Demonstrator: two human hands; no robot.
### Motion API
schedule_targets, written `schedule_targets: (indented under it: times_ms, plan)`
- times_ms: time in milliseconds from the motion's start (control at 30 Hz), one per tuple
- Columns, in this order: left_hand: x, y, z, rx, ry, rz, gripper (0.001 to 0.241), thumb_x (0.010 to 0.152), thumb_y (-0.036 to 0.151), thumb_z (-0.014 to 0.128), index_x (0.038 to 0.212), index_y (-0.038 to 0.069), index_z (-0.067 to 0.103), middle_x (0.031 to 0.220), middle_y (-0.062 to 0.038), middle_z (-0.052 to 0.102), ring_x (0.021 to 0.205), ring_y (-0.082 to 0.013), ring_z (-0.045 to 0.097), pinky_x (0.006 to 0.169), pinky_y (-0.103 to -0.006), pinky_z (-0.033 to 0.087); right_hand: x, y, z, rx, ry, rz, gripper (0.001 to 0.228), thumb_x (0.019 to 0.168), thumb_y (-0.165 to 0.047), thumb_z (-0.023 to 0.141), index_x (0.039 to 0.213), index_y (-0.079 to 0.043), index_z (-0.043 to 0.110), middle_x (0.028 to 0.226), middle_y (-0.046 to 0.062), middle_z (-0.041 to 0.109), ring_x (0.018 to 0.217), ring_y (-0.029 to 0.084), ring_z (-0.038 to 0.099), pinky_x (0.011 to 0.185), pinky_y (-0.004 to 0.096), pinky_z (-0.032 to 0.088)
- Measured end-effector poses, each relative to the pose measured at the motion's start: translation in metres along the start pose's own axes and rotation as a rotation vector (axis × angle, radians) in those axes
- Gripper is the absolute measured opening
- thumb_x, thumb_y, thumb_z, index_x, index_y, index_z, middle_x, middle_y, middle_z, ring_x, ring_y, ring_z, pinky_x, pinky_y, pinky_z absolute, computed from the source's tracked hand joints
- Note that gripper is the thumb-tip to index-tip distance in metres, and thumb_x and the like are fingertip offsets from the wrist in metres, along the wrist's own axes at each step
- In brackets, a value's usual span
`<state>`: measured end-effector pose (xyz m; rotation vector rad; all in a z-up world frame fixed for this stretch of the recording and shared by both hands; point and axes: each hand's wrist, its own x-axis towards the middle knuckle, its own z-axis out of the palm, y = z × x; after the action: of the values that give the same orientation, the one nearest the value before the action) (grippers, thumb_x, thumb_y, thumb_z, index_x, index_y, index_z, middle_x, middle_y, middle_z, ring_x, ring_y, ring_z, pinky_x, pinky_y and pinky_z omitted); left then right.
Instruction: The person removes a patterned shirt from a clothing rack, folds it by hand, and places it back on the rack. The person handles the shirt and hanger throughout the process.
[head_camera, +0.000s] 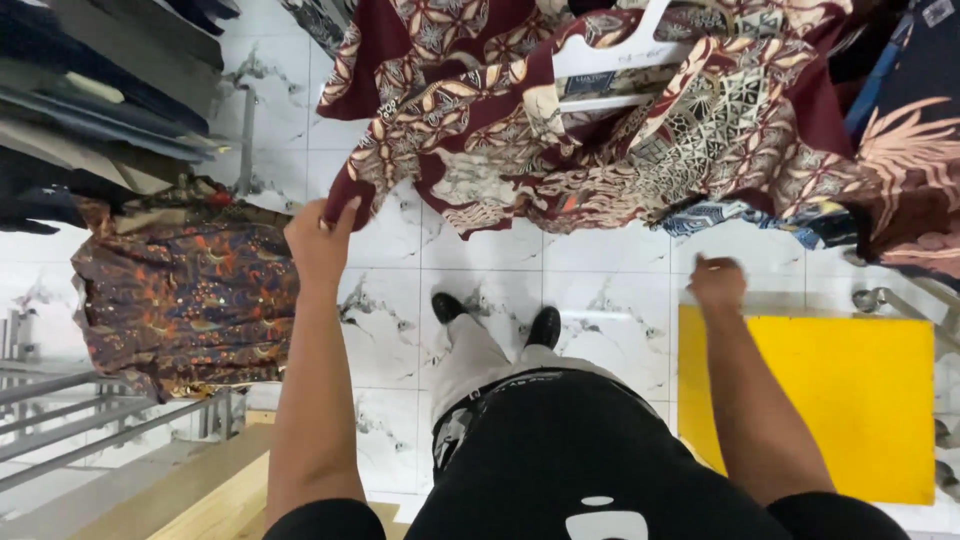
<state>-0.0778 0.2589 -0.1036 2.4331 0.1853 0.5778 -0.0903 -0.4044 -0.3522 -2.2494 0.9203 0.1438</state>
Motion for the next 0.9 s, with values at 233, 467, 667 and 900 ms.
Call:
schedule_targets:
  times_ms: [233, 467, 667, 900]
  plan:
    - [-0.024, 0.0, 0.024, -0.231, -0.032, -0.404, 0.037, 0.096, 0.027, 0.078, 0.068, 0.015, 0.057, 0.053, 0.003, 0.046, 0.054, -0.0088, 0.043, 0.057, -0.0275, 0.037, -0.17, -0.208, 0.037, 0.007, -0.618, -0.383, 0.027, 0.093, -0.012, 0.066, 0.115, 0.002, 0.073, 0.103, 0.024, 0.076, 0.098, 0.039, 0.074, 0.081, 0.047, 0.063]
    - [-0.05, 0.006, 0.047, -0.308, 0.031, -0.584, 0.041, 0.09, 0.031, 0.08, 0.062, 0.011, 0.058, 0.05, -0.002, 0.049, 0.054, -0.0146, 0.045, 0.06, -0.0328, 0.036, -0.139, -0.308, 0.084, 0.688, -0.26, -0.044, 0.039, 0.089, -0.04, 0.079, 0.108, -0.007, 0.07, 0.076, 0.007, 0.068, 0.064, 0.016, 0.069, 0.054, 0.031, 0.056]
    - [-0.064, 0.011, 0.064, -0.384, 0.035, -0.675, 0.032, 0.091, 0.033, 0.078, 0.068, 0.012, 0.069, 0.057, -0.001, 0.057, 0.058, -0.0148, 0.048, 0.062, -0.0291, 0.039, -0.116, -0.314, 0.092, 0.922, -0.105, -0.05, 0.029, 0.093, -0.029, 0.077, 0.079, -0.008, 0.063, 0.063, 0.003, 0.06, 0.058, 0.012, 0.055, 0.054, 0.027, 0.039]
    - [-0.078, 0.055, 0.066, -0.434, -0.066, -0.678, 0.016, 0.098, 0.024, 0.07, 0.097, 0.01, 0.079, 0.075, -0.006, 0.071, 0.068, -0.0158, 0.062, 0.068, -0.0321, 0.049, -0.159, -0.262, 0.063, 0.993, -0.209, -0.086, 0.03, 0.1, -0.021, 0.074, 0.077, -0.012, 0.057, 0.064, -0.001, 0.058, 0.061, 0.01, 0.064, 0.058, 0.019, 0.052]
